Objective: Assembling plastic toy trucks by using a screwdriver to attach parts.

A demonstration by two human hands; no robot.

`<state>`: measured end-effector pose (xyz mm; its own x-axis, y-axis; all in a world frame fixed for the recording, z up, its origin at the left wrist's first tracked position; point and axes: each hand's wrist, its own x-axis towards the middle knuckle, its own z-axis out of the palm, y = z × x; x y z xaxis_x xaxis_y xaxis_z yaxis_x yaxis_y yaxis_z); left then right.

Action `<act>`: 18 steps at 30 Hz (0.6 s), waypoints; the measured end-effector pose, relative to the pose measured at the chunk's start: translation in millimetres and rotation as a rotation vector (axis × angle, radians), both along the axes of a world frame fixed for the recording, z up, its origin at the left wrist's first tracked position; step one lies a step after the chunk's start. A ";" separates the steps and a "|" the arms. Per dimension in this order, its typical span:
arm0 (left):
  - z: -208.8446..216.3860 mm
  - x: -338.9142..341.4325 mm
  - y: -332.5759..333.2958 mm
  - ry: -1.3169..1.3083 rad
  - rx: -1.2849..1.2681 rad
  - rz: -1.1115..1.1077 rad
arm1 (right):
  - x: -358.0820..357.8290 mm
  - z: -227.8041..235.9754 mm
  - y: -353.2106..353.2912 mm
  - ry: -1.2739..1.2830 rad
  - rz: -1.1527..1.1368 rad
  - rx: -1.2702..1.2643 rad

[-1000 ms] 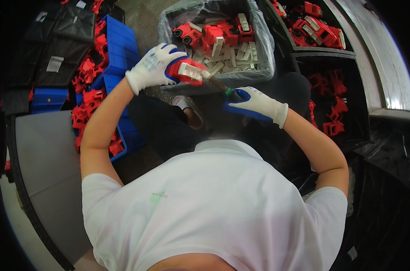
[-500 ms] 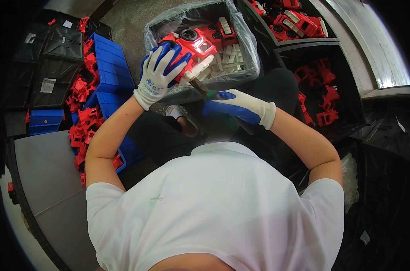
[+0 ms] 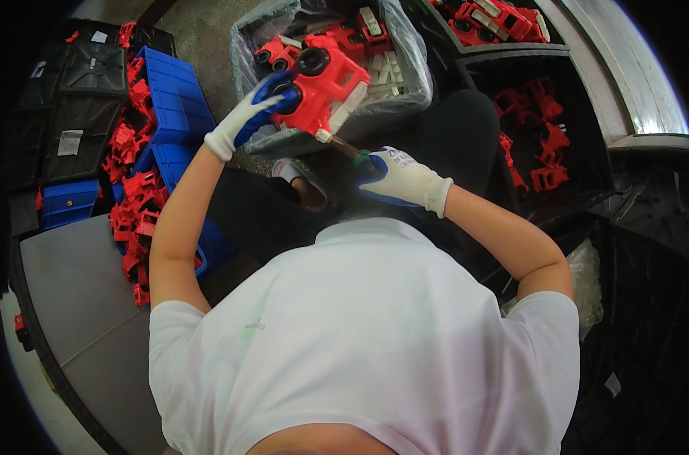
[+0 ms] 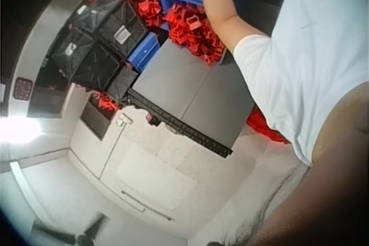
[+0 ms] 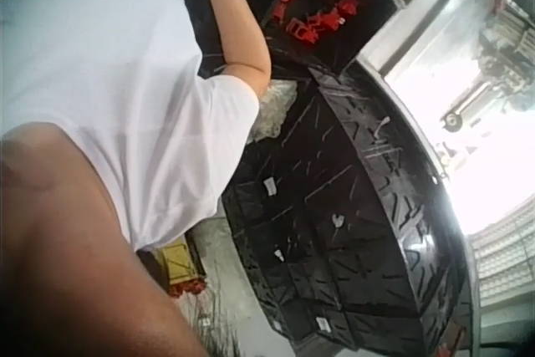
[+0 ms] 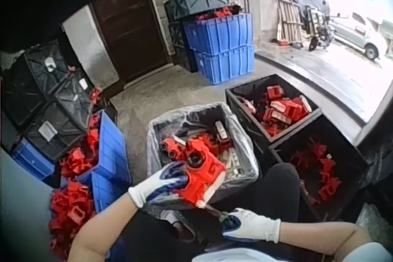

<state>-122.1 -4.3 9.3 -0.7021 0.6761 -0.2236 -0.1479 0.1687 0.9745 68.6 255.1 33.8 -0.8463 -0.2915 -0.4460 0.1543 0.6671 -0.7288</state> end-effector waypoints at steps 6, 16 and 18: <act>-53.8 19.9 10.9 -0.054 0.044 -0.186 | 18.8 -27.3 2.8 -0.164 0.015 -0.085; -22.1 48.5 32.9 -0.343 0.089 0.046 | 39.6 -54.1 12.8 -0.184 -0.087 -0.223; -27.5 49.1 31.3 -0.336 0.128 0.048 | 45.9 -53.0 10.8 -0.137 -0.092 -0.140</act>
<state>-73.1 27.0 -18.2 -0.6352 0.6818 -0.3629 -0.4685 0.0335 0.8828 114.5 265.9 -19.2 -0.8064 -0.2828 -0.5193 0.3143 0.5389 -0.7815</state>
